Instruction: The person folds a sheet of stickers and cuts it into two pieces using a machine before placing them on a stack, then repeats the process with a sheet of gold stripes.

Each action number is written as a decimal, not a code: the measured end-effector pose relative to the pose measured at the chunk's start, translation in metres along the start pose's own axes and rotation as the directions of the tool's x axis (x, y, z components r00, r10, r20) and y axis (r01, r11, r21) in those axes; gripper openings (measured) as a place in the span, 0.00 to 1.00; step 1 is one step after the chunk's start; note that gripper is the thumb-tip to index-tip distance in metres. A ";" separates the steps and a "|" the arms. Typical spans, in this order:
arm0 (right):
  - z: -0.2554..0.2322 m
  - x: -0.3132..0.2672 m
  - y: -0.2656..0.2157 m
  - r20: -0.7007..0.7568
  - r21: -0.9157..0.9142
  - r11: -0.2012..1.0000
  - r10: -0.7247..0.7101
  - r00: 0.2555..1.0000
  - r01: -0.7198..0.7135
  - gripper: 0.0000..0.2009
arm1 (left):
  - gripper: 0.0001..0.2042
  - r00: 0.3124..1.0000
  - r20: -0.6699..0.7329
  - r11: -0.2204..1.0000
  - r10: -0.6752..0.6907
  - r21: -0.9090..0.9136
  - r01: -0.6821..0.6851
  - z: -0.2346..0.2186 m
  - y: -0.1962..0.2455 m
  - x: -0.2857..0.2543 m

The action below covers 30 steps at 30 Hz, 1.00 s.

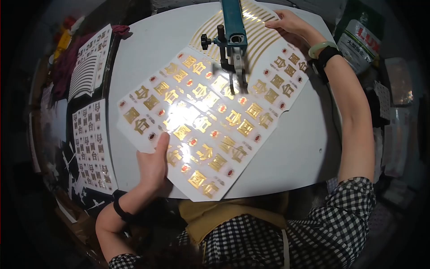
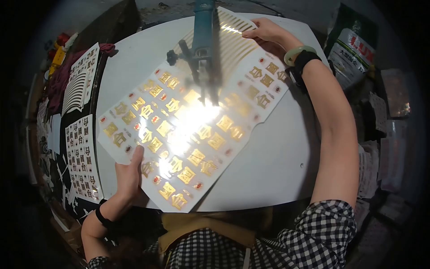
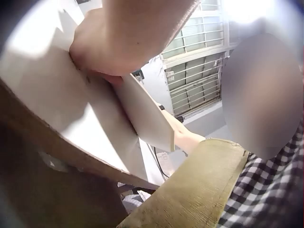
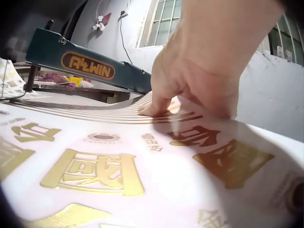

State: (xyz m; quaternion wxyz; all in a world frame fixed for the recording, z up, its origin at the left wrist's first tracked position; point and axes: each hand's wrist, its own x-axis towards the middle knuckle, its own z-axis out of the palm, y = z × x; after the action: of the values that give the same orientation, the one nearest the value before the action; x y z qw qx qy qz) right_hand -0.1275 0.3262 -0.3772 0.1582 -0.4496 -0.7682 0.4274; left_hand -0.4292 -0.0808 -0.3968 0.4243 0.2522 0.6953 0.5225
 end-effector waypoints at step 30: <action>0.001 -0.006 0.011 -0.032 0.060 0.998 0.038 0.999 -0.036 0.16 | 0.17 0.997 0.083 0.991 -0.005 -0.135 0.017 -0.016 -0.001 0.019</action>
State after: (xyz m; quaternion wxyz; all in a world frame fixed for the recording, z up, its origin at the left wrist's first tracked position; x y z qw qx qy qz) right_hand -0.1188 0.3232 -0.3852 0.1761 -0.4658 -0.7441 0.4453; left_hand -0.4523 -0.0738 -0.4027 0.4717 0.2403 0.6414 0.5553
